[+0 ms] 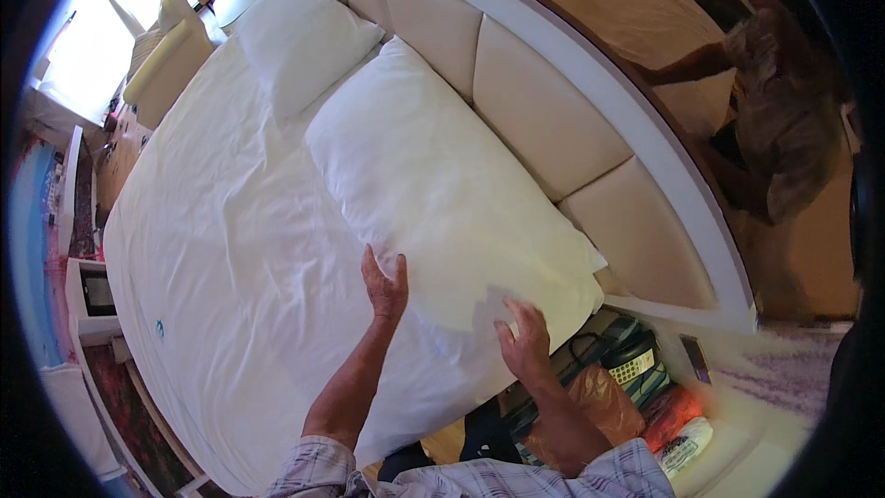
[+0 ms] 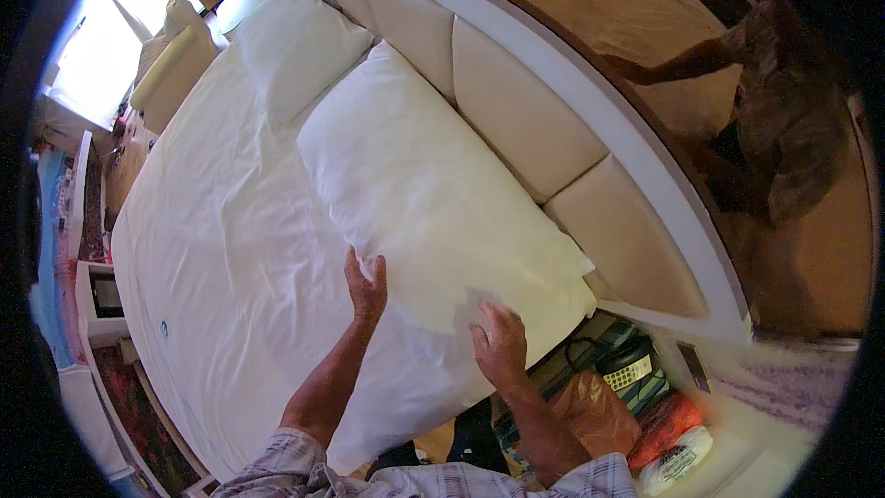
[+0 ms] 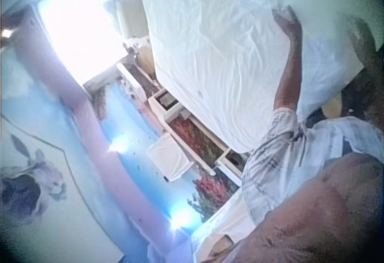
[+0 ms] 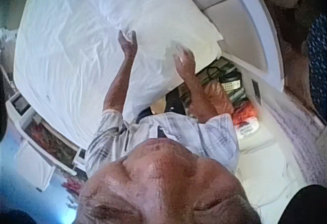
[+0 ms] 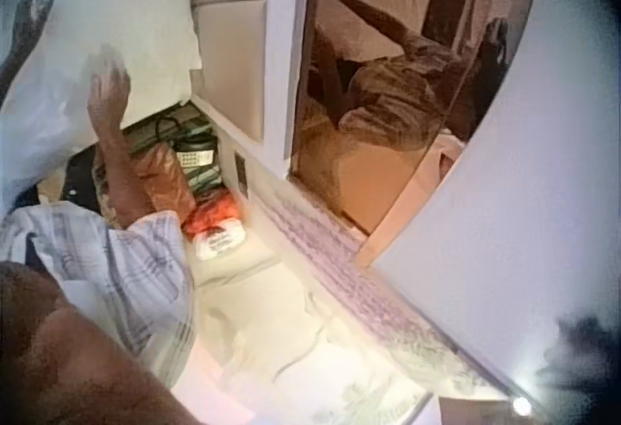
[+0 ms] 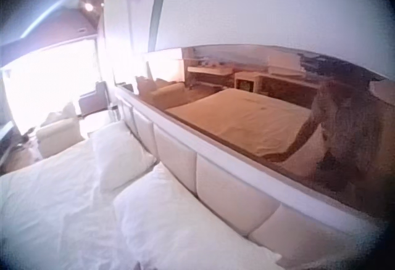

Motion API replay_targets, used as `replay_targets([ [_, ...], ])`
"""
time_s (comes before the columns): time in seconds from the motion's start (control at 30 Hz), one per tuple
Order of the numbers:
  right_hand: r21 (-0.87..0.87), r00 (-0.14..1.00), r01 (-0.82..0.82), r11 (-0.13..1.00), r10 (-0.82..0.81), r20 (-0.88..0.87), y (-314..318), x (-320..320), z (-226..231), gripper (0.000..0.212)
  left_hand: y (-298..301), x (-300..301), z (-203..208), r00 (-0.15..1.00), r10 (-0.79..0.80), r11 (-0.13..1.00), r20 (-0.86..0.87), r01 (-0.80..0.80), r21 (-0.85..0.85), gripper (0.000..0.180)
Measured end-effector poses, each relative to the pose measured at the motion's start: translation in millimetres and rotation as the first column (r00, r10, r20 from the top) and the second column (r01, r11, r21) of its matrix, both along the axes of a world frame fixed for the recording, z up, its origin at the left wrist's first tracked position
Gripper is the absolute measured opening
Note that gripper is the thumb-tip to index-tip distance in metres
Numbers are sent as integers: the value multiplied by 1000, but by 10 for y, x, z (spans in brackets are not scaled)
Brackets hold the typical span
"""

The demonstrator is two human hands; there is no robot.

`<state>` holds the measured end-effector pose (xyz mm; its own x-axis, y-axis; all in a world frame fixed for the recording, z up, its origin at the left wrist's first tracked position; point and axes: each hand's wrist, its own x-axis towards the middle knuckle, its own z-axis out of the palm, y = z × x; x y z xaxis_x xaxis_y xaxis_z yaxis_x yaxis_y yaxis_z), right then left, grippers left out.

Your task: The person places a pillow on the bed, smooths the fitted sheet, and adjusts the duvet cover by hand. The person then wipes a white bedside table with a green cloth.

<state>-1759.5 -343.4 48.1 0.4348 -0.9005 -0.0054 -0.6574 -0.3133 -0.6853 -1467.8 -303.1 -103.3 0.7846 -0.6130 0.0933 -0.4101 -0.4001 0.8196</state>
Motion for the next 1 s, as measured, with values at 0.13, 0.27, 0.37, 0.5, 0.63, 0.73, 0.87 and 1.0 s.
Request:
replay_targets([
  [0.13,-354,1000,-16,935,7,-27,-942,634,119,55,-651,-154,777,906,-234,971,352,199,132,73],
  [0.27,-400,997,-22,916,-11,-79,-1705,831,-786,59,-1297,-34,487,794,-457,875,400,322,361,72],
  [0.37,-433,999,-32,901,40,9,-1894,933,-1337,54,-1466,40,-66,742,-499,815,448,226,533,71],
  [0.5,-265,999,6,964,3,33,-2130,1179,-1719,52,-1768,207,-412,710,-509,737,486,69,672,74],
  [0.63,-199,1000,15,980,-10,29,-2190,1191,-1768,55,-1830,233,-257,778,-523,703,349,161,693,72],
  [0.73,-153,1000,-7,988,8,4,-2108,1031,-1708,56,-1544,198,-270,783,-551,747,289,307,590,70],
  [0.87,-121,979,75,990,-51,195,-1512,656,-1490,53,-536,21,-370,693,-619,773,370,455,441,63],
  [1.0,-400,846,531,747,-493,203,22,-371,-1460,53,1048,-954,-76,696,-652,757,300,576,307,66],
])
